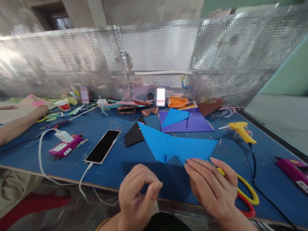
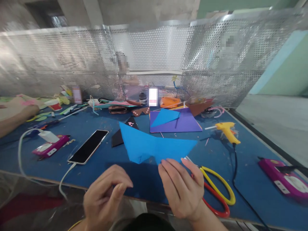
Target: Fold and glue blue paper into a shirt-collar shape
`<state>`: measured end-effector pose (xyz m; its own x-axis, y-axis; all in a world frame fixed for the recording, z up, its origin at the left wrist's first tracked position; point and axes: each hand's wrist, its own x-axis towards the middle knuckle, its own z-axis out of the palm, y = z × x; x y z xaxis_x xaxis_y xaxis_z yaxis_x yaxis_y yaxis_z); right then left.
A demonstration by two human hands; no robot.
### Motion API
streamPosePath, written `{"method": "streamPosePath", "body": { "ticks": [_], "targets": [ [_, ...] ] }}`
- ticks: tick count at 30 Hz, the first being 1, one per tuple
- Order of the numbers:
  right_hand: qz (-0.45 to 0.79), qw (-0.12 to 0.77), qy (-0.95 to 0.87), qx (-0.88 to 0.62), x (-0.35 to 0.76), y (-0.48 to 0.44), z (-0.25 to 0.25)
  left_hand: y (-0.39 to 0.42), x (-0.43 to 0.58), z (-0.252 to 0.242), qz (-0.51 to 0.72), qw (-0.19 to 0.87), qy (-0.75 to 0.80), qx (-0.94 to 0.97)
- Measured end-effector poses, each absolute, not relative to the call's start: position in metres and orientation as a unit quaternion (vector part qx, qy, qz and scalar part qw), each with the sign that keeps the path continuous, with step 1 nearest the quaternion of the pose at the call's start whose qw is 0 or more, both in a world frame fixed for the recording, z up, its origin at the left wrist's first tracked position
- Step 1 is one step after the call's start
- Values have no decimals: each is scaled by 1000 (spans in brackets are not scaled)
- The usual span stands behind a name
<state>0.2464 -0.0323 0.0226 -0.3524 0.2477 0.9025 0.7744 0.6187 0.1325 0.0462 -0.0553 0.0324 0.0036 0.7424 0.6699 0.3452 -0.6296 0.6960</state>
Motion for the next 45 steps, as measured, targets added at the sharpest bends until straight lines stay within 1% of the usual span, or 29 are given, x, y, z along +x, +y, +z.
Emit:
{"method": "streamPosePath", "body": {
  "ticks": [1,2,3,4,5,7,11,13,14,16,17,19,21,23,24,27,32,38,42,45],
  "targets": [
    [-290,455,-776,-326,247,-33,24,-55,46,29,553,314,414,651],
    [-292,449,-781,-321,246,-34,25,-54,47,26,534,436,431,582],
    [-293,445,-785,-315,246,-35,25,-52,50,24,523,530,438,504],
    [-293,442,-789,-310,245,-36,24,-49,53,22,519,594,441,429],
    [-294,438,-794,-304,243,-37,23,-46,57,21,517,634,443,366],
    [-298,429,-801,-292,241,-37,19,-41,64,22,515,668,450,292],
    [-292,451,-779,-323,237,-39,8,-37,72,26,532,643,488,256],
    [-240,513,-741,-360,236,-41,1,-35,72,26,550,624,495,252],
    [-188,560,-709,-384,235,-43,-3,-34,72,26,558,613,499,252],
    [-26,655,-618,-434,233,-44,-9,-33,73,26,569,590,513,256],
    [73,679,-570,-457,231,-43,-12,-32,74,26,571,579,521,258],
    [293,670,-501,-463,227,-39,-13,-32,78,25,572,571,530,258],
    [491,612,-441,-436,221,-33,-9,-32,83,24,573,573,530,249],
    [586,579,-372,-427,214,-29,-3,-34,87,21,572,584,526,234],
    [597,582,-342,-434,211,-27,-1,-35,88,19,571,591,523,224],
    [571,616,-295,-455,204,-26,3,-36,91,14,570,618,508,186],
    [555,636,-302,-444,198,-27,0,-36,91,10,565,652,486,142],
    [566,593,-338,-463,197,-31,-5,-31,90,12,591,625,480,173],
    [512,565,-396,-511,204,-33,-7,-31,89,14,588,606,495,205],
    [502,569,-411,-504,205,-33,-7,-31,88,16,584,604,495,220]
  ]
}}
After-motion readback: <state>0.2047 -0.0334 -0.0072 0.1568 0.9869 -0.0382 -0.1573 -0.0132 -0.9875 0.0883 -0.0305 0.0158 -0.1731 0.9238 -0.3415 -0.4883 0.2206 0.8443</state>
